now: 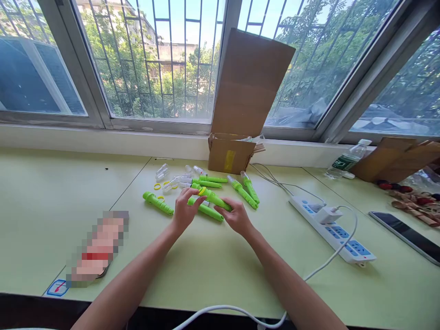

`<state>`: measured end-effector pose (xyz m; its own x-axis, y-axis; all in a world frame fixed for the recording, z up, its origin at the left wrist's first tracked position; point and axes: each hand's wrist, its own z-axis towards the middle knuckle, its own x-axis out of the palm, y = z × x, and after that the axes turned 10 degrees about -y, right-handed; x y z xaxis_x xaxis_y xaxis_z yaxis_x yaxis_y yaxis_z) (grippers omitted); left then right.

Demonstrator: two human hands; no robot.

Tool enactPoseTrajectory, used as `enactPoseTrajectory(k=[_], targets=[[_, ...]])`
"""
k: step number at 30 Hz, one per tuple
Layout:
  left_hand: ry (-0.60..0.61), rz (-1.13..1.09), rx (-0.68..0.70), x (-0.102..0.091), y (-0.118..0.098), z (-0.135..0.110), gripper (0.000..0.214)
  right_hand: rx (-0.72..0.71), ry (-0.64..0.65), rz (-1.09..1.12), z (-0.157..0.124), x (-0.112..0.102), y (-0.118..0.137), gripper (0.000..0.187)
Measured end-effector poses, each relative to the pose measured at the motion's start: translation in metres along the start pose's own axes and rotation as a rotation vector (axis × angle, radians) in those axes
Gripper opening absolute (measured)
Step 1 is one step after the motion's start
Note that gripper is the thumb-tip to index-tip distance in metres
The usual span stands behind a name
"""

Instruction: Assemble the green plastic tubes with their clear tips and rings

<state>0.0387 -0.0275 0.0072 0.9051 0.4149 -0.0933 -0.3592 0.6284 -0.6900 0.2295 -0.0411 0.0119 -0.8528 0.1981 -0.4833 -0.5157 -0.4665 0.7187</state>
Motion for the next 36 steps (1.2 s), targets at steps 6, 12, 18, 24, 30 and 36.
enactPoseTrajectory(k=[6,12,18,24,30,36], targets=[[-0.061,0.073,-0.029,-0.001,-0.005,-0.003,0.02,0.014,0.012,0.045,-0.001,0.002,0.002,0.036],[-0.063,0.082,-0.047,-0.001,-0.002,-0.002,0.021,0.027,0.033,0.056,0.0,0.002,0.003,0.035],[-0.092,0.081,-0.023,0.0,0.006,-0.003,0.024,0.049,0.052,0.07,-0.001,0.004,0.007,0.036],[-0.129,0.167,0.026,0.0,0.005,-0.004,0.023,0.072,0.065,0.081,-0.002,0.003,0.008,0.039],[-0.149,0.173,0.07,0.0,0.006,-0.003,0.02,0.077,0.043,0.074,-0.001,0.005,0.008,0.038],[0.049,0.173,0.146,0.004,0.007,-0.009,0.029,0.041,-0.14,0.112,0.003,-0.002,0.01,0.036]])
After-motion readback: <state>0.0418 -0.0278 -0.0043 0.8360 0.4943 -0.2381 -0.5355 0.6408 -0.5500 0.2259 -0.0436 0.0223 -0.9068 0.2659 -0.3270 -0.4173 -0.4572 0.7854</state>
